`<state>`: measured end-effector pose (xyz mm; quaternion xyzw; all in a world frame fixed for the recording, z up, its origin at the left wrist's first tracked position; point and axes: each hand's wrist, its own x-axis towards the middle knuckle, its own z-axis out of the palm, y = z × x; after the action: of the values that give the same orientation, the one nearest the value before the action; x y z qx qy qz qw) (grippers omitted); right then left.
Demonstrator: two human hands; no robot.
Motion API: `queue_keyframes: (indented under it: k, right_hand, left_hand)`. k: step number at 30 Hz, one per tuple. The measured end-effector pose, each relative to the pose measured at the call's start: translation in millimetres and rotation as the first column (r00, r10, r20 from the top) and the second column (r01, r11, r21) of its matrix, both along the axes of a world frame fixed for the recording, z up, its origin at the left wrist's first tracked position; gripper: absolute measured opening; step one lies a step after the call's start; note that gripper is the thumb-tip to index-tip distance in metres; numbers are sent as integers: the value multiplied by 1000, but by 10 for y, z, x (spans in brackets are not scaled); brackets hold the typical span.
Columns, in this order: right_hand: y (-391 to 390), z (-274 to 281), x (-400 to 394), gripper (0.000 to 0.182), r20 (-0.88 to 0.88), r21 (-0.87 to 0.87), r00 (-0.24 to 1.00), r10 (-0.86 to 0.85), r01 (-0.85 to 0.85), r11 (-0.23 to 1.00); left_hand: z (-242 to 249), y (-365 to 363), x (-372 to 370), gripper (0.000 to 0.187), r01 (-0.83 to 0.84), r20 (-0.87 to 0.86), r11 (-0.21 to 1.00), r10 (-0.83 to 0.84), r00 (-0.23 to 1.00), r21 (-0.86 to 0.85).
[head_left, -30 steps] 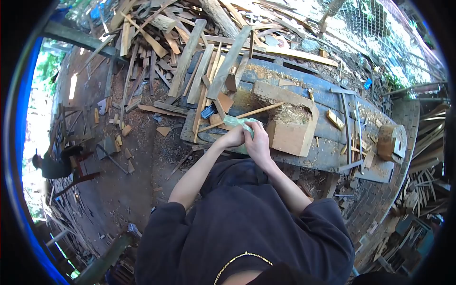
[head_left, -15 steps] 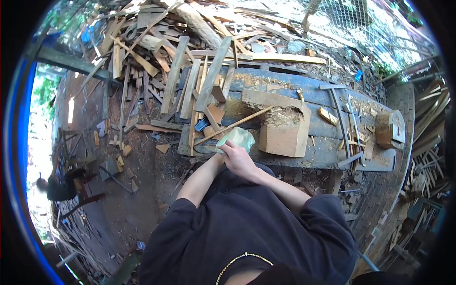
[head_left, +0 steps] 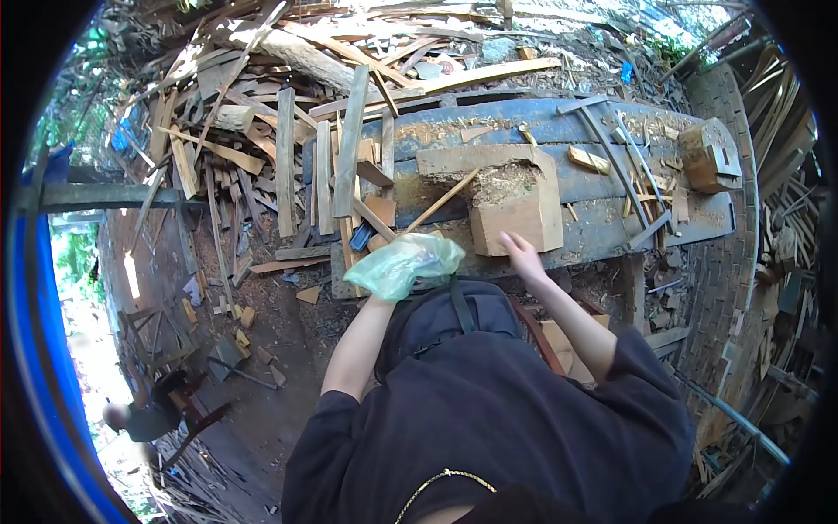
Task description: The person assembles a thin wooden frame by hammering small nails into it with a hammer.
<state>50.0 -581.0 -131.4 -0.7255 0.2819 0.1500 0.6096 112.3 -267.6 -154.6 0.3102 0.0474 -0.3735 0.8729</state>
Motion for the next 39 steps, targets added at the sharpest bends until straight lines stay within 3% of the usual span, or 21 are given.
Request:
queue_keyframes:
  k: [1,2,3,4,5,6,7,8,9,11,13,21,26,35,39]
  right_hand:
    - [-188,-36,-290,58,-268,-61,962,-53,38,997]
    - [-429,-705,-812,61,-306,-108,949,-76,44,993]
    - [-426,-639,-1128,71,-593,17,803,-60,87,996]
    - [-333,-682,-1566,82,-667,37,723,-182,276,960]
    - [-336,-1002,-2047,91,-798,119,594,-102,321,940]
    - [-229,-613,-2143,89,-853,179,522,-14,317,932]
    - [-84,-117,-2114,86,-875,240,485,6,423,874]
    - [20,173,-2118,84,-893,291,450,29,526,800]
    - [59,131,-2270,84,-894,288,447,24,534,795]
    - [111,37,-2550,79,-853,412,521,1,673,615]
    - [7,8,-2593,78,-853,406,522,-2,666,626]
    - [139,26,-2892,75,-828,431,560,35,594,679]
    - [172,20,-2928,72,-805,454,588,78,526,719]
    - [182,-15,-2796,68,-749,499,636,187,354,791]
    - [142,-17,-2706,66,-723,507,650,233,271,818]
  left_hand:
    - [61,-2,56,45,-13,19,999,14,1000,-40]
    - [73,15,68,45,-9,18,999,10,1000,-35]
    - [71,28,83,44,-21,21,1000,21,1000,-9]
    - [59,35,96,44,-34,25,999,33,999,16]
    - [48,45,92,43,-44,26,998,43,999,43]
    - [22,58,72,43,-51,26,996,49,998,70]
    - [-6,58,77,43,-56,29,994,54,998,95]
    - [-38,49,85,42,-61,33,991,57,998,118]
    - [-78,30,82,42,-67,36,988,63,997,140]
    - [-182,-4,44,41,-86,40,980,80,996,181]
    - [-186,-98,27,41,-92,37,977,87,996,192]
    - [-30,-53,56,36,81,282,868,-246,927,491]
    - [137,-53,84,33,97,383,740,-450,807,665]
    - [410,-414,296,29,-25,423,488,-729,538,872]
    - [457,-754,321,20,-247,95,-30,-873,478,968]
